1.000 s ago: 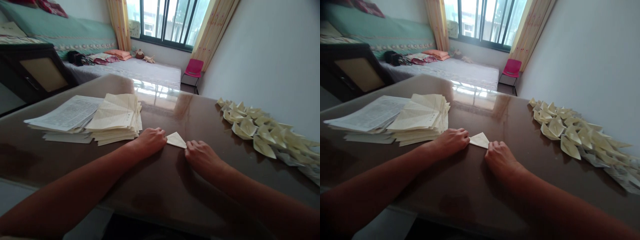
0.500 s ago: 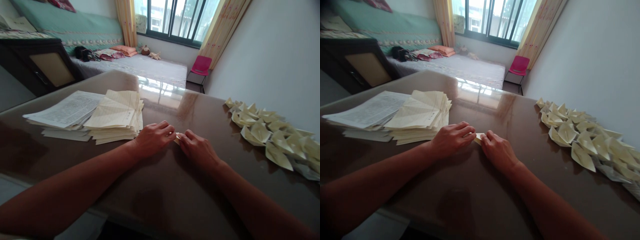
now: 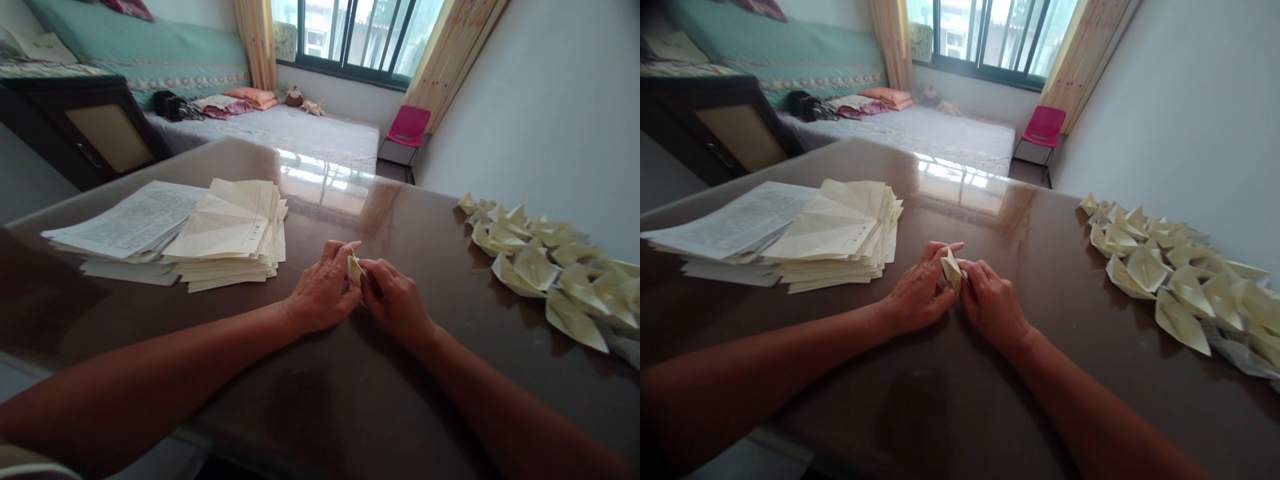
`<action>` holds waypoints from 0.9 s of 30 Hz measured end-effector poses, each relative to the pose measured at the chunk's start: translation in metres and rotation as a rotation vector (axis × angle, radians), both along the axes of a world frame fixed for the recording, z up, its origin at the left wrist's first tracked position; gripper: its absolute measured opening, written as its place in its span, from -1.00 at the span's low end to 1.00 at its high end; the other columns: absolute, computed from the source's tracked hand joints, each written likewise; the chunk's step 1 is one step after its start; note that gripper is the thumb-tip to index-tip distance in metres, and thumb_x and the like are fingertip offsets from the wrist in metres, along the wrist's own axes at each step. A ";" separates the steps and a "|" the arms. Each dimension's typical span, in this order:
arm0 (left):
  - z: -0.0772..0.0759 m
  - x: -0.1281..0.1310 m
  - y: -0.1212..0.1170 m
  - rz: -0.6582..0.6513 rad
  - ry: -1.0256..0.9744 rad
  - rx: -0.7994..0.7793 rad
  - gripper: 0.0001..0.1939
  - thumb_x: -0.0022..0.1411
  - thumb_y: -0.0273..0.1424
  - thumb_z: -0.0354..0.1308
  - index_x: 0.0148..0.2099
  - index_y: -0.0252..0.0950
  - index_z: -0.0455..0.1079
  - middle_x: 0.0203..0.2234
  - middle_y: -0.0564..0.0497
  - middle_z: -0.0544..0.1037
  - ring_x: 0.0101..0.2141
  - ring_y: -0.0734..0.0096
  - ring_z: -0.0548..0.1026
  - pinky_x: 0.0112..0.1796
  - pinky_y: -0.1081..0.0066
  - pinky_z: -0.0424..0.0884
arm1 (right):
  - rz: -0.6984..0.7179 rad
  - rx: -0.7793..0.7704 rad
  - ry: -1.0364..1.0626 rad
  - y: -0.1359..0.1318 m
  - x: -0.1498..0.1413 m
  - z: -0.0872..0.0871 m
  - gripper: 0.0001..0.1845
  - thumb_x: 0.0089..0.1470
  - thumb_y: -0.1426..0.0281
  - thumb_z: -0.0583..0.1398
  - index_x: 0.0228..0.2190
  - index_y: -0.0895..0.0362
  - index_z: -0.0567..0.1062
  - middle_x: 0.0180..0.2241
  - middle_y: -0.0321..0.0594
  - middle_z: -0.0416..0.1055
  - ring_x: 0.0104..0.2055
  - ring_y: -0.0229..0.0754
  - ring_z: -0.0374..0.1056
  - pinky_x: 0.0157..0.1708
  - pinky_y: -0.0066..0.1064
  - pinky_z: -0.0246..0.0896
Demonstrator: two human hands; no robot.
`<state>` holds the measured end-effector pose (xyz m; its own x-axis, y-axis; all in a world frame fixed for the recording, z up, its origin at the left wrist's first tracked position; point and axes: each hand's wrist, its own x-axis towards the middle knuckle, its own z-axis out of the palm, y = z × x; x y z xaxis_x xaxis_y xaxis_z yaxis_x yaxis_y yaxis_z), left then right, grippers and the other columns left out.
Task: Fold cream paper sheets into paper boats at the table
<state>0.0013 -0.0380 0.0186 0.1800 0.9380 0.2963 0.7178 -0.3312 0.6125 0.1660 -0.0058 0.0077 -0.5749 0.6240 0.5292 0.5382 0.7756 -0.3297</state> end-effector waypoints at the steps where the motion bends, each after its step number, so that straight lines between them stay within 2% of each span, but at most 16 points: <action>1: -0.001 0.000 0.001 0.007 0.012 -0.007 -0.40 0.18 -0.38 0.03 0.26 -0.27 0.04 0.05 -0.15 0.23 -0.16 0.25 0.46 -0.16 0.22 0.47 | 0.007 -0.007 0.015 -0.001 -0.001 0.000 -0.76 0.17 0.46 0.08 -0.10 0.09 0.36 -0.32 -0.24 0.39 -0.35 -0.24 0.33 -0.32 -0.46 0.20; 5: -0.006 -0.004 0.007 0.032 0.057 -0.025 -0.50 0.29 -0.36 -0.09 0.25 -0.31 0.09 0.00 -0.16 0.28 -0.09 0.19 0.44 -0.04 0.16 0.41 | 0.000 -0.021 0.048 -0.001 -0.002 0.001 -0.77 0.16 0.46 0.07 -0.12 0.10 0.38 -0.33 -0.23 0.41 -0.36 -0.24 0.34 -0.30 -0.46 0.22; 10: -0.009 -0.008 0.010 -0.065 0.196 -0.012 -0.51 0.29 -0.43 -0.12 0.26 -0.30 0.11 -0.09 -0.11 0.35 -0.20 0.27 0.49 -0.11 0.24 0.44 | -0.116 -0.100 -0.039 0.004 0.004 0.005 -0.76 0.16 0.39 0.05 -0.13 0.10 0.39 -0.27 -0.18 0.46 -0.38 -0.22 0.35 -0.32 -0.44 0.22; 13: -0.011 -0.006 0.008 -0.083 0.184 0.037 -0.48 0.27 -0.44 -0.08 0.27 -0.31 0.09 -0.11 -0.09 0.36 -0.21 0.31 0.49 -0.11 0.29 0.44 | -0.132 -0.130 -0.111 0.005 0.005 0.004 -0.70 0.13 0.30 0.10 -0.10 0.11 0.37 -0.19 -0.14 0.46 -0.31 -0.16 0.37 -0.33 -0.42 0.20; 15: -0.012 -0.005 0.008 -0.111 0.147 0.060 -0.44 0.22 -0.47 -0.04 0.28 -0.31 0.06 -0.11 -0.08 0.35 -0.19 0.32 0.47 -0.10 0.32 0.43 | -0.135 -0.134 -0.114 0.006 0.006 0.002 -0.74 0.11 0.31 0.10 -0.14 0.10 0.37 -0.22 -0.16 0.46 -0.29 -0.15 0.37 -0.33 -0.42 0.18; 19: -0.013 -0.009 0.014 -0.131 0.110 0.069 -0.37 0.11 -0.56 -0.01 0.26 -0.28 0.07 -0.13 -0.05 0.34 -0.22 0.36 0.43 -0.15 0.35 0.42 | -0.159 -0.164 -0.103 0.011 0.010 -0.002 -0.81 0.04 0.42 0.08 -0.24 0.08 0.33 -0.36 -0.28 0.42 -0.39 -0.21 0.31 -0.37 -0.44 0.12; 23: -0.015 -0.013 0.019 -0.096 0.131 0.034 -0.58 0.09 -0.56 -0.01 0.04 -0.28 0.18 -0.24 0.00 0.38 -0.33 0.39 0.41 -0.28 0.40 0.40 | -0.160 -0.193 -0.249 0.018 0.017 -0.002 -0.81 -0.01 0.45 0.10 -0.27 0.06 0.33 -0.35 -0.31 0.39 -0.43 -0.24 0.27 -0.44 -0.46 0.02; 27: -0.013 -0.016 0.015 -0.137 0.255 0.025 -0.74 0.11 -0.53 0.00 -0.12 -0.24 0.22 -0.29 0.04 0.39 -0.36 0.41 0.40 -0.34 0.44 0.35 | -0.128 -0.191 -0.384 0.022 0.023 0.002 -0.79 -0.04 0.48 0.11 -0.28 0.06 0.35 -0.27 -0.29 0.38 -0.35 -0.23 0.28 -0.45 -0.47 -0.03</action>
